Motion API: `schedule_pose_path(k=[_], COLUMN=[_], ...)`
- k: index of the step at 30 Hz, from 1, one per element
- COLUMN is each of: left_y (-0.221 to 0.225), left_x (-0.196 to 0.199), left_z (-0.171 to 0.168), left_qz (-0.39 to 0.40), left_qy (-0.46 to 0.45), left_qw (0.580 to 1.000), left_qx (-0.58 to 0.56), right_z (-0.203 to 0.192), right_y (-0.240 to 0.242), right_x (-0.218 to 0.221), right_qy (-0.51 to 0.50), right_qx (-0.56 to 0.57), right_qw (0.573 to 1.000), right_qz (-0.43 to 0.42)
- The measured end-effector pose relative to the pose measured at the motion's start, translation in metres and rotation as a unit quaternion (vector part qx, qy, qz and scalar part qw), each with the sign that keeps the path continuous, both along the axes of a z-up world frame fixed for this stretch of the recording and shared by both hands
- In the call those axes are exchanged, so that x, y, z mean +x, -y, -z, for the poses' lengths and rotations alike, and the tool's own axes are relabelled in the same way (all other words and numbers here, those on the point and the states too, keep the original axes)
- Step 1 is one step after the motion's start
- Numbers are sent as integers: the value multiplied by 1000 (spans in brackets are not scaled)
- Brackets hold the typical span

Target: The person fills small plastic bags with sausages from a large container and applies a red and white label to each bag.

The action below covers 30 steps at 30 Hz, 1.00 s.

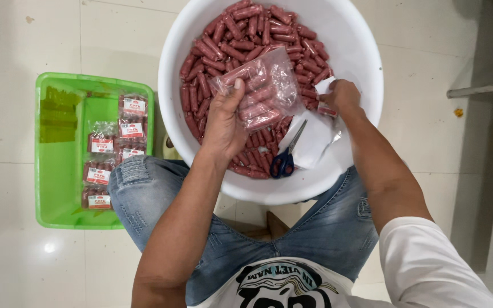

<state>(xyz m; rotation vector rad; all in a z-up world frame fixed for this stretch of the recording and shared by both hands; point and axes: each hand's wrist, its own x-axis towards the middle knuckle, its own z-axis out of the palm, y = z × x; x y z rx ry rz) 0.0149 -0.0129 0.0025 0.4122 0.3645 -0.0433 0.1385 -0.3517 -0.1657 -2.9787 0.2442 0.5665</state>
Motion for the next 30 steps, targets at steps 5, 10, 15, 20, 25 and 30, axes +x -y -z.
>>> schedule_pose_path(k=[5,10,15,20,25,30], left_y=[-4,-4,0,-2,-1,5], left_x=[0,-2,-1,-6,-11,-5], left_z=[5,-3,5,0,-1,20], left_qz=[4,37,57,95,109,146], left_qy=[-9,3,-3,-6,-12,-13], left_qw=[1000,999,998,995,994,989], left_qx=[7,5,-7,-25,-24,-8], right_z=[14,20,-55,-94,-178,-187], right_y=[9,39,28,7,-71,-122], right_x=[-2,5,-13,-53,-107,-134], right_qy=[20,49,123,135,171,178], right_qx=[-15,-72,55,364,576,604], right_qw=[999,993,991,907,762,747], right_qz=[-33,-78,22,167,242,214])
